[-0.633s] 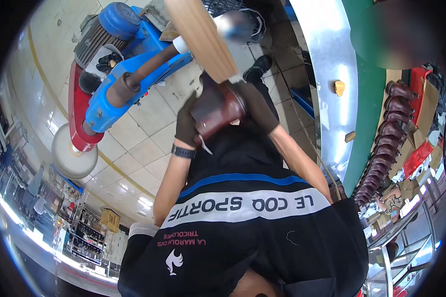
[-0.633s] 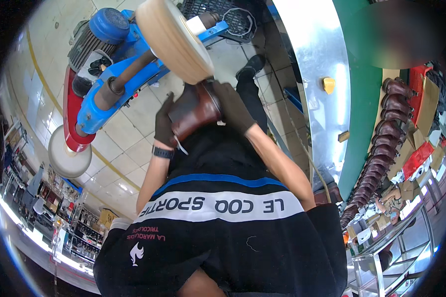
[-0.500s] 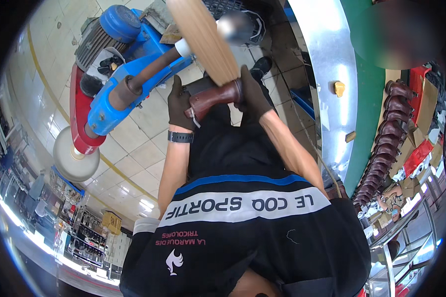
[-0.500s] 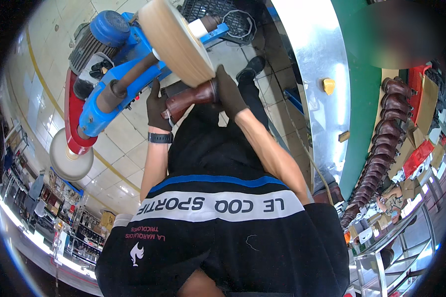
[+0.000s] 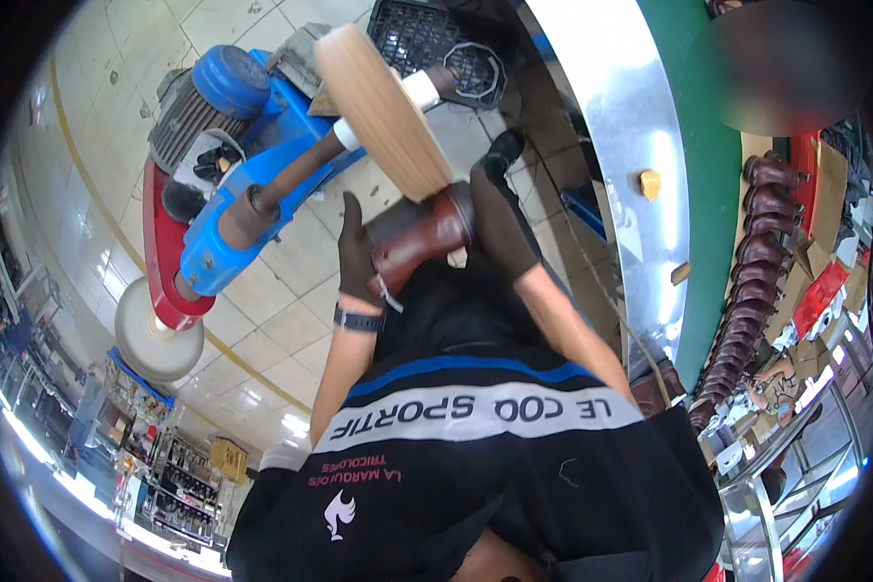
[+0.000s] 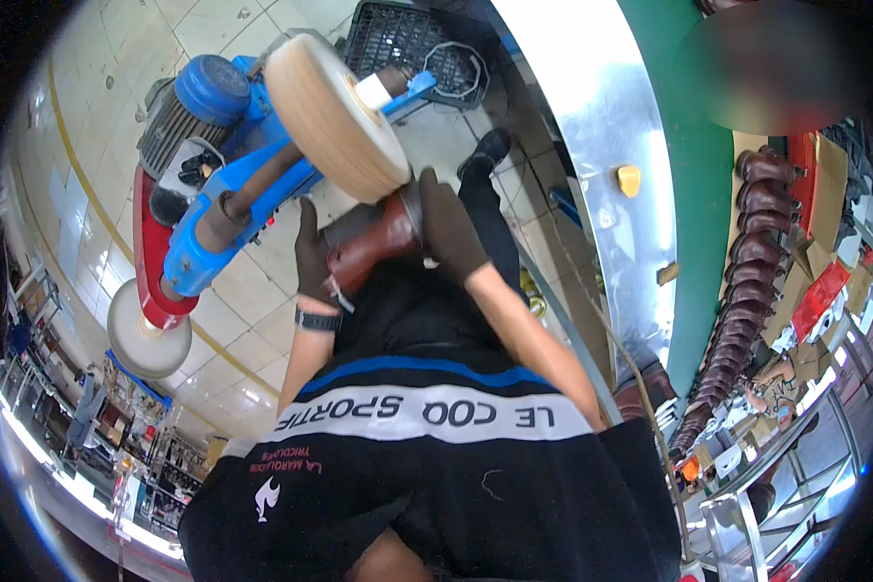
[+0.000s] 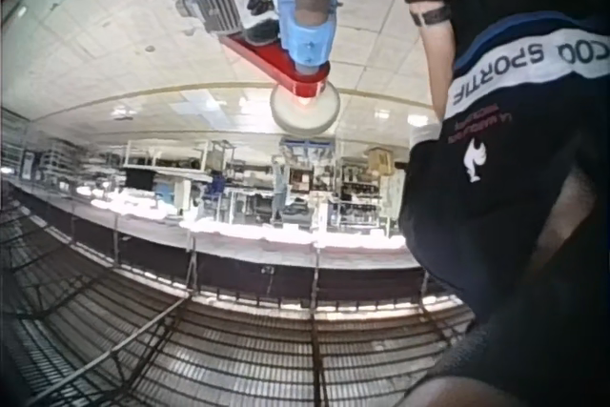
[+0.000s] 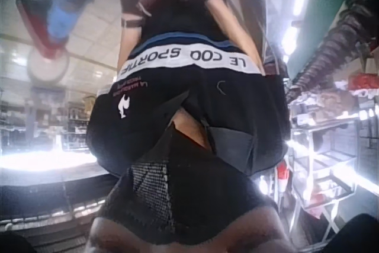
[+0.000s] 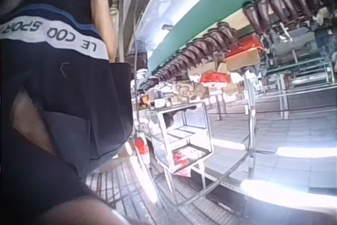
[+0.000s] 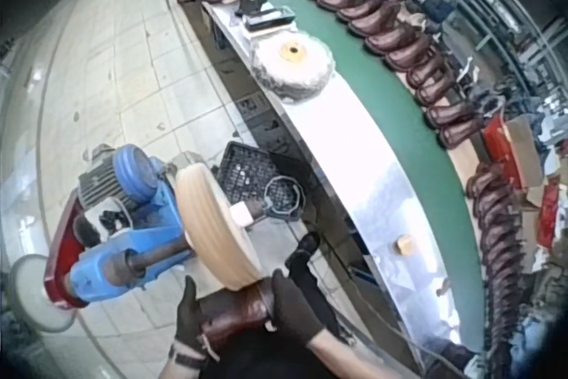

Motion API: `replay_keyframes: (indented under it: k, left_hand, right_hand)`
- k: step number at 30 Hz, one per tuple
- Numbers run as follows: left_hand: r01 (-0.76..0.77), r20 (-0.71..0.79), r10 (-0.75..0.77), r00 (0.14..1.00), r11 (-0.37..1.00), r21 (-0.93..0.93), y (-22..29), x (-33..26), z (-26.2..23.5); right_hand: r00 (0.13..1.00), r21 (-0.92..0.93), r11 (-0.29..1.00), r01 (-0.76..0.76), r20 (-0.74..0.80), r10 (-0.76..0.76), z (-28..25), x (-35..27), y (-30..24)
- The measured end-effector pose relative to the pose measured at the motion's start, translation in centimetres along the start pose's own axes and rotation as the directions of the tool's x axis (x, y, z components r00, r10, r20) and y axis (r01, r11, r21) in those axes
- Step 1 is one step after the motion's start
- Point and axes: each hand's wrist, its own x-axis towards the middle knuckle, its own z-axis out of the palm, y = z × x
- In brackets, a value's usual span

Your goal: Polishing and buffing brown leather boots using a stationary industrial buffing machine.

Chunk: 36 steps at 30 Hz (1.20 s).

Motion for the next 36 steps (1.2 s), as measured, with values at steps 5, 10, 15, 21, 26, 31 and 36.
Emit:
replay_keyframes:
  k: [5, 10, 15, 21, 26, 31, 36]
  left_hand:
    - [-0.154, -0.058, 0.169, 0.984, 0.966, 0.206, -1.2, 0.4, 0.3]
    - [-0.111, -0.032, 0.120, 0.992, 0.971, 0.211, -1.9, 1.6, 0.2]
    - [-0.120, 0.035, 0.115, 0.993, 0.959, 0.256, -3.3, -0.1, -0.7]
    - [-0.192, 0.035, 0.206, 0.978, 0.820, 0.540, -3.8, -1.0, 0.7]
    - [-0.152, -0.083, 0.194, 0.977, 0.919, 0.363, -3.9, 2.9, -0.2]
    - [-0.176, -0.050, 0.201, 0.978, 0.935, 0.309, -3.5, 6.2, 0.4]
    - [-0.181, -0.010, 0.189, 0.982, 0.953, 0.243, -2.9, 6.6, -0.1]
  right_hand:
    - [0.874, -0.275, 0.866, 0.417, -0.140, -0.465, -0.2, -2.8, 0.8]
    - [0.800, -0.456, 0.782, 0.426, -0.214, -0.561, -1.6, -3.4, -0.8]
    - [0.863, -0.487, 0.808, 0.330, -0.191, -0.468, -2.5, -6.8, -3.3]
    - [0.747, -0.478, 0.749, 0.458, -0.250, -0.617, -3.7, -7.9, -4.2]
    - [0.918, 0.105, 0.988, 0.116, -0.391, -0.067, -3.6, -7.1, -3.8]
    - [0.842, -0.083, 0.972, 0.218, -0.488, -0.231, -4.1, -5.8, -4.9]
    - [0.804, -0.226, 0.950, 0.214, -0.512, -0.302, -3.5, -6.3, -3.6]
